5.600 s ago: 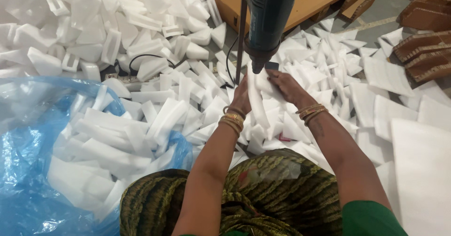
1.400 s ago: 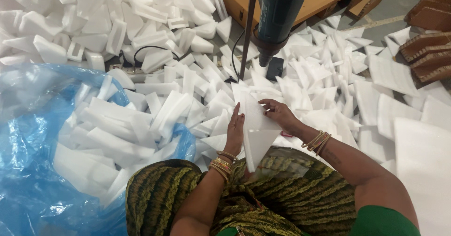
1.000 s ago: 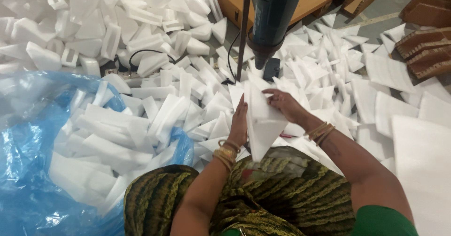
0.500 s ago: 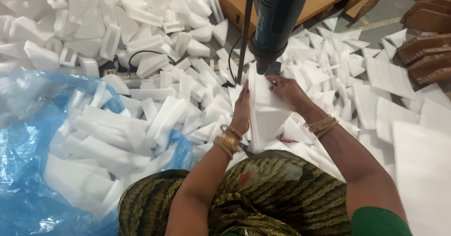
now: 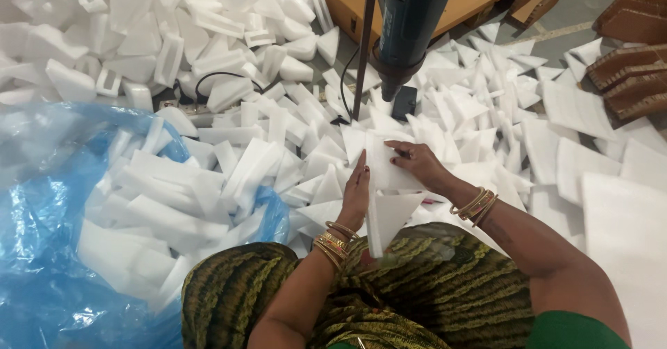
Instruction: The person sits on the floor and repeatedly picks up white foam pieces from a large pile. They hold each piece briefly and then place it into a blue plastic bag. The process is repetitive and involves handling the foam by hand.
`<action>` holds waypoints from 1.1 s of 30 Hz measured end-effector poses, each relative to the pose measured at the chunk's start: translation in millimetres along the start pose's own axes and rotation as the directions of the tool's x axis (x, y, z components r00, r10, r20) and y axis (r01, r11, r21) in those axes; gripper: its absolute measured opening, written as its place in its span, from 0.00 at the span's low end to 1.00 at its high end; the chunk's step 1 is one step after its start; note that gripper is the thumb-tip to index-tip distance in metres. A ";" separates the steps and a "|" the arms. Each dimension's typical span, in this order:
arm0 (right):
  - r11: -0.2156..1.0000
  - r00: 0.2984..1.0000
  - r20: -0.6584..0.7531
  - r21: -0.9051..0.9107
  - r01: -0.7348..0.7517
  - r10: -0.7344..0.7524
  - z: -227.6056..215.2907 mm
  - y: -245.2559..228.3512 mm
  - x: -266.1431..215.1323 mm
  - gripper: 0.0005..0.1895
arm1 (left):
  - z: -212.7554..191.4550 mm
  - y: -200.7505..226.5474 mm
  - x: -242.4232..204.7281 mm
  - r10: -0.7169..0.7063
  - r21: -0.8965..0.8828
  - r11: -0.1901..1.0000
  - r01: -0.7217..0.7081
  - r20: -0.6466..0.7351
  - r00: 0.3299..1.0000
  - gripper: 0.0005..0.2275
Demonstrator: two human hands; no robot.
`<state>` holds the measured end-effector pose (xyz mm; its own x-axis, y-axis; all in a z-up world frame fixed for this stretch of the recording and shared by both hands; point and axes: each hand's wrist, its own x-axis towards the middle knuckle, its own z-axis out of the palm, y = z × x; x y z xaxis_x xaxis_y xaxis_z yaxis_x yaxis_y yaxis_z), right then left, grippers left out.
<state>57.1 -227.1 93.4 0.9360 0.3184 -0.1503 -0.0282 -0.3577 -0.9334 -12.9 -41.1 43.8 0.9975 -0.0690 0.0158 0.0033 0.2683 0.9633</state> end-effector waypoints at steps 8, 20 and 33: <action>0.975 0.972 -0.122 -0.124 0.185 -0.200 -8.7 17.9 8.5 0.19 | -10.0 5.8 -9.7 -0.095 0.023 0.995 0.093 0.088 0.992 0.39; 0.863 0.945 0.011 -0.403 0.304 -0.327 -14.9 38.5 20.8 0.24 | -74.0 -41.6 80.6 0.272 0.548 0.706 -0.449 0.375 0.886 0.16; 0.868 0.915 -0.076 -0.356 0.346 -0.395 -30.6 -14.4 41.0 0.21 | -58.6 0.7 128.5 0.153 0.579 0.747 -0.327 0.329 0.932 0.23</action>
<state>106.7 -235.8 110.7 0.8945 0.3665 0.2560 0.4238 -0.5127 -0.7467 119.5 6.5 30.9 0.9068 -0.3392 0.2503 -0.3646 -0.3332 0.8695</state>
